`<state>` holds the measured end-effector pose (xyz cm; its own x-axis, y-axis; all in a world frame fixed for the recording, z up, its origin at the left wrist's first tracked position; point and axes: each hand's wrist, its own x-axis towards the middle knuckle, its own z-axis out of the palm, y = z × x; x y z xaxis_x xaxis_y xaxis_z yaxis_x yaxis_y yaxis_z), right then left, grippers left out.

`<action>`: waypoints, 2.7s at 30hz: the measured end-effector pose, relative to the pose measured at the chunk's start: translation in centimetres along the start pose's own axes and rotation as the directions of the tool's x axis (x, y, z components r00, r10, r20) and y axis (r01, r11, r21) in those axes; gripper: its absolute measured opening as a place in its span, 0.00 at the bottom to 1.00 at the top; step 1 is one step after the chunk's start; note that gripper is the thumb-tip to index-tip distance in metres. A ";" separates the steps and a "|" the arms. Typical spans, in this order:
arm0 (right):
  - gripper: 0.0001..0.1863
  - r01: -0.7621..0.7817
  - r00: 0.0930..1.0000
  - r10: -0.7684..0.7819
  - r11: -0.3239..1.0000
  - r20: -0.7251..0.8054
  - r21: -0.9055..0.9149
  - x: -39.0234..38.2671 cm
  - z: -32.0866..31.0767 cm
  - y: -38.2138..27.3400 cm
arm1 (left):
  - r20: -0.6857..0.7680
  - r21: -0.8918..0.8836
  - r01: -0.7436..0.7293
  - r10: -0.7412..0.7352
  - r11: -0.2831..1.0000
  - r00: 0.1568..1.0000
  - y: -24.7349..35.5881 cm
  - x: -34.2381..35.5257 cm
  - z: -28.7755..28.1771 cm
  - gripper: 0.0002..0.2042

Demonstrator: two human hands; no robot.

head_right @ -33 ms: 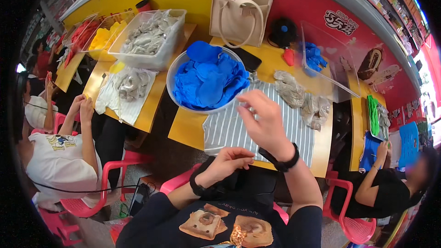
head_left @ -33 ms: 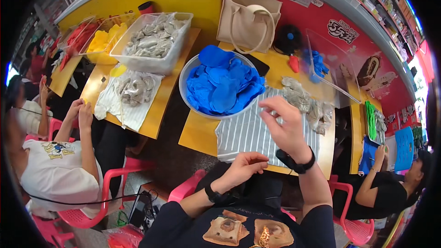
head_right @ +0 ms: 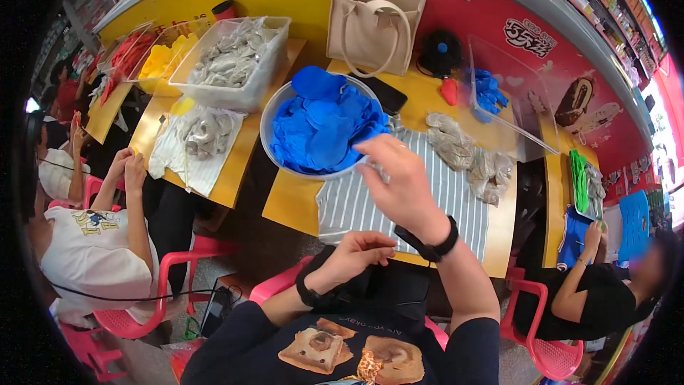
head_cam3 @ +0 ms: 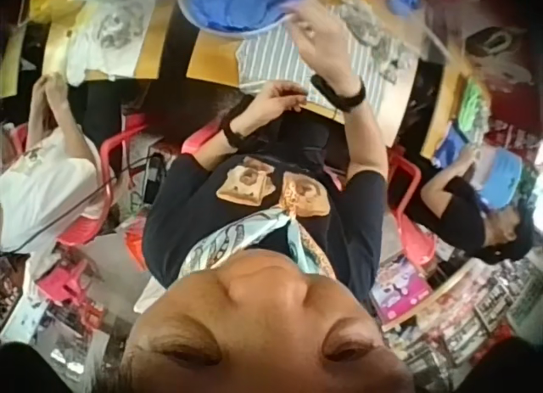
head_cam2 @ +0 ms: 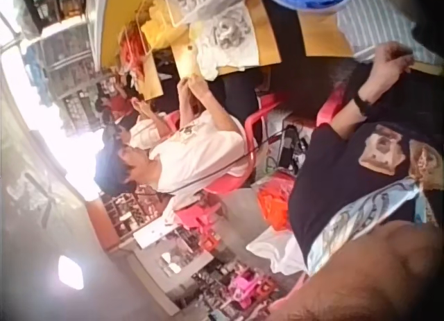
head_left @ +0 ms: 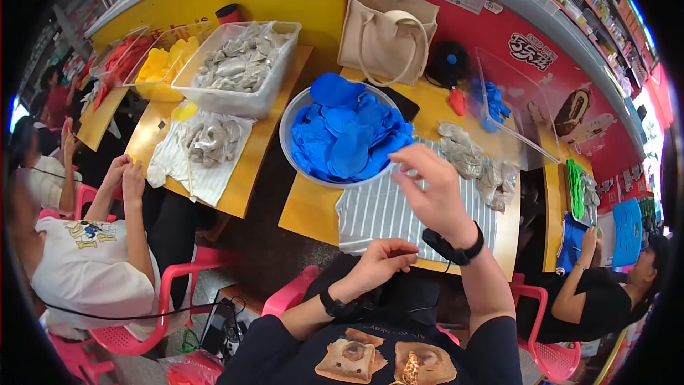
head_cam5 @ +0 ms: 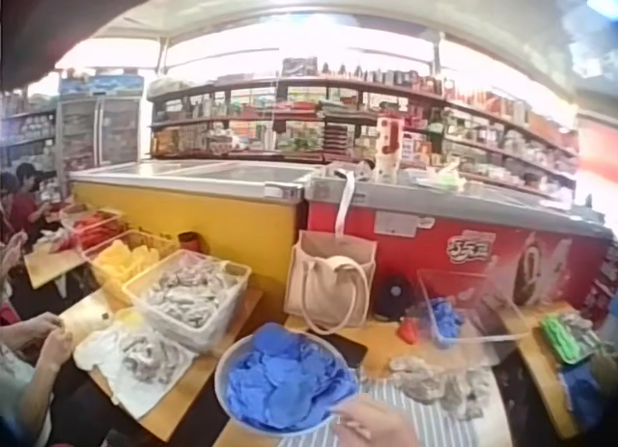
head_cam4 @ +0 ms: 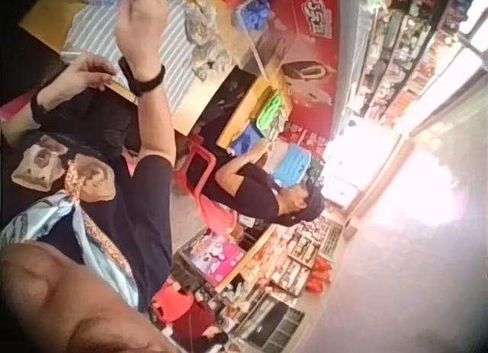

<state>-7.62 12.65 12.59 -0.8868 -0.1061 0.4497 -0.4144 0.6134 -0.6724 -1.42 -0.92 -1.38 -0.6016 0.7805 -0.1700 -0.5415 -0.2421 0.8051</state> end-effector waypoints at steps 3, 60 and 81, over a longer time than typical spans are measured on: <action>0.21 0.191 0.961 -0.159 0.973 0.225 -0.128 2.2 3.3 0.8 | -0.048 0.020 -0.019 0.020 1.000 0.999 0.0 0.1 0.1 0.08; 0.07 -0.469 0.782 0.609 0.434 0.133 0.769 -14.5 -2.1 3.8 | -0.108 0.068 -0.015 0.022 0.998 0.994 4.4 1.8 2.8 0.06; 0.07 -0.378 0.696 0.660 0.673 -0.283 0.636 -16.4 0.1 4.5 | -0.223 0.399 -0.191 0.297 0.897 0.929 2.0 2.3 4.9 0.06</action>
<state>5.05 17.08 2.13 -0.8327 0.5526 0.0362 -0.0731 -0.0448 -0.9963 -1.02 3.16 2.65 -0.8503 0.5244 -0.0453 -0.1363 -0.1362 0.9813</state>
